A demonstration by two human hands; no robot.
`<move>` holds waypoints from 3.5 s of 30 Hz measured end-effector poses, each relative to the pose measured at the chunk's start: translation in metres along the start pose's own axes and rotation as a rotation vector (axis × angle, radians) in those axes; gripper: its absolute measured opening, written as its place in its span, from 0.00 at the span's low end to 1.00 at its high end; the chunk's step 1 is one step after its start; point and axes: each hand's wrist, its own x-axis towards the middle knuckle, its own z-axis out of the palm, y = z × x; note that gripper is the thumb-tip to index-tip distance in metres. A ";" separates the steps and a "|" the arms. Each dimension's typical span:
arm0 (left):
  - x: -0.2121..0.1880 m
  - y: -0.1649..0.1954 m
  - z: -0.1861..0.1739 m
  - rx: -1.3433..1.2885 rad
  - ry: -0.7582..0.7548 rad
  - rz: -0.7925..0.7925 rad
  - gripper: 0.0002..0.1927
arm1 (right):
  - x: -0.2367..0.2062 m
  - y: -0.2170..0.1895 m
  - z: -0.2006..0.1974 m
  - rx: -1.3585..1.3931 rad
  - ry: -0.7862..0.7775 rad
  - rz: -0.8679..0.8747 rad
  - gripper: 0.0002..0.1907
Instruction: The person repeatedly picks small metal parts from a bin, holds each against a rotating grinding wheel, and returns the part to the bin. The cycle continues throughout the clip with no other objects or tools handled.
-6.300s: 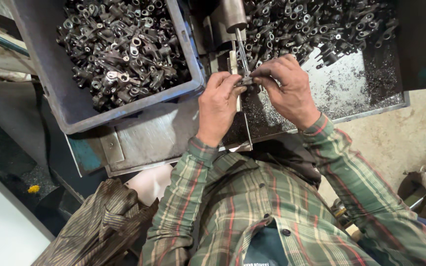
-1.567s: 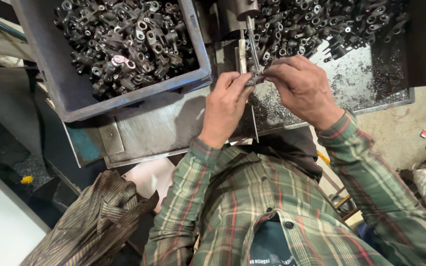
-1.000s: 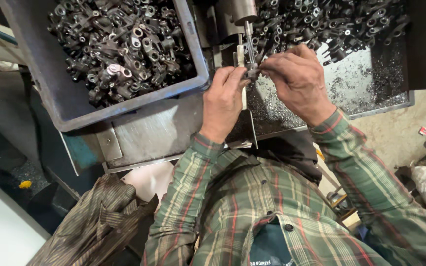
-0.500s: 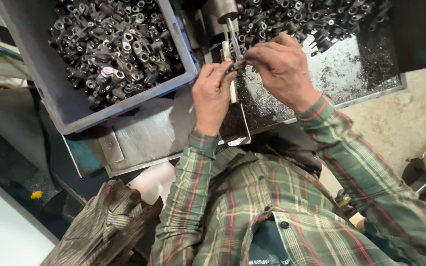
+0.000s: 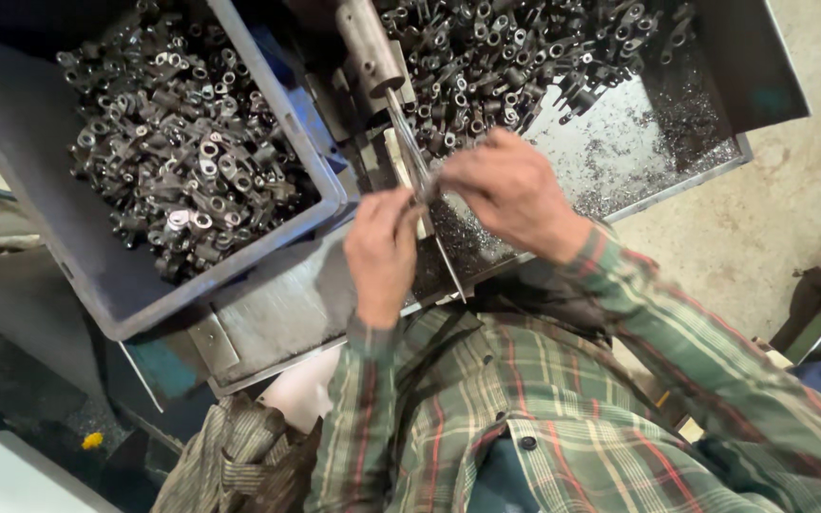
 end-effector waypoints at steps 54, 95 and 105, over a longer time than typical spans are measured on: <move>0.013 -0.010 0.041 -0.135 0.345 -0.027 0.11 | 0.008 0.015 0.038 0.474 0.193 0.331 0.12; 0.018 0.016 -0.087 -0.842 0.614 -0.413 0.08 | -0.043 0.106 0.003 -0.317 -0.011 0.467 0.24; -0.024 0.023 -0.020 -0.189 0.089 -0.191 0.11 | -0.075 0.083 -0.002 -0.333 0.233 0.331 0.08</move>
